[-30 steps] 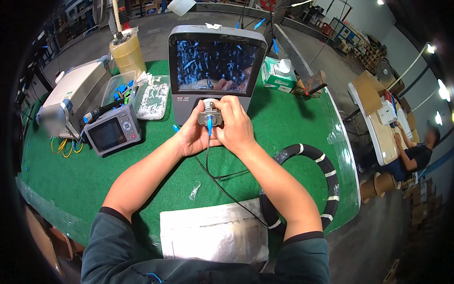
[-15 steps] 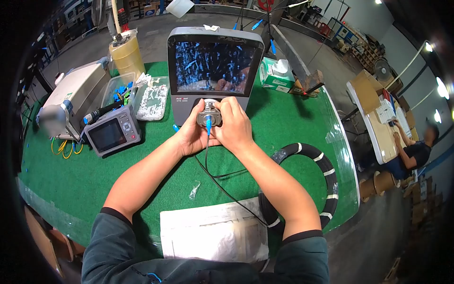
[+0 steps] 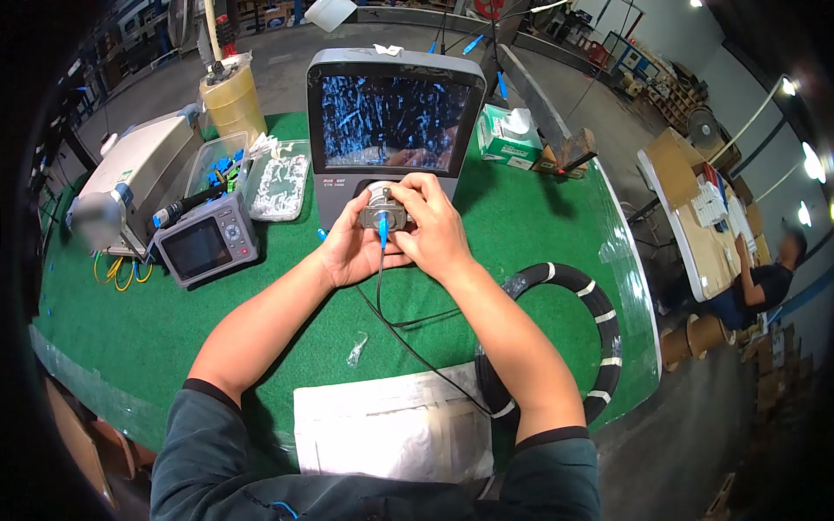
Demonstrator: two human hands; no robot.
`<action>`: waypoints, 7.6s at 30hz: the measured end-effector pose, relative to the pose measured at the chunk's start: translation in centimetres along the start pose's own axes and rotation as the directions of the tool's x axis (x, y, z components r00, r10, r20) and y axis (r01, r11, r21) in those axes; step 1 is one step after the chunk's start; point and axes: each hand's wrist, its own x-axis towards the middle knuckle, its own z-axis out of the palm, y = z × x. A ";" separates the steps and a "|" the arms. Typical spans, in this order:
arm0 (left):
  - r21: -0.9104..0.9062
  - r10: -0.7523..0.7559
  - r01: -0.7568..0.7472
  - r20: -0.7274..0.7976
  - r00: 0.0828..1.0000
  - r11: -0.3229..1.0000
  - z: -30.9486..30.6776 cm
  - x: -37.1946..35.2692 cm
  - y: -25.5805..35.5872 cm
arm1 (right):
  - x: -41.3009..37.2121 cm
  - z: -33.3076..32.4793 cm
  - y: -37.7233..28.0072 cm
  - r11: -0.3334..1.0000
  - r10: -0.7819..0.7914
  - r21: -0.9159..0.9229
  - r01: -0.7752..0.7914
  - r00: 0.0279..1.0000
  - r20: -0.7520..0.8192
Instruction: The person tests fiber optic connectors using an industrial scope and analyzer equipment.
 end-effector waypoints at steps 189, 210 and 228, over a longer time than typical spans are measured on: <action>0.295 0.095 -0.110 0.065 0.993 0.949 -1.0 1.4 -0.2 | -7.2 -8.3 -18.2 0.965 -0.140 0.250 -0.072 0.668 0.731; 0.976 0.993 0.205 0.091 -0.073 -0.074 -6.1 -24.9 7.1 | -6.8 -1.6 -10.5 0.893 0.000 0.369 -0.258 0.819 0.573; 0.994 0.996 -0.094 -0.068 -0.062 0.062 -10.8 -24.8 7.8 | -6.9 -1.6 -10.1 0.928 -0.023 0.313 -0.203 0.806 0.592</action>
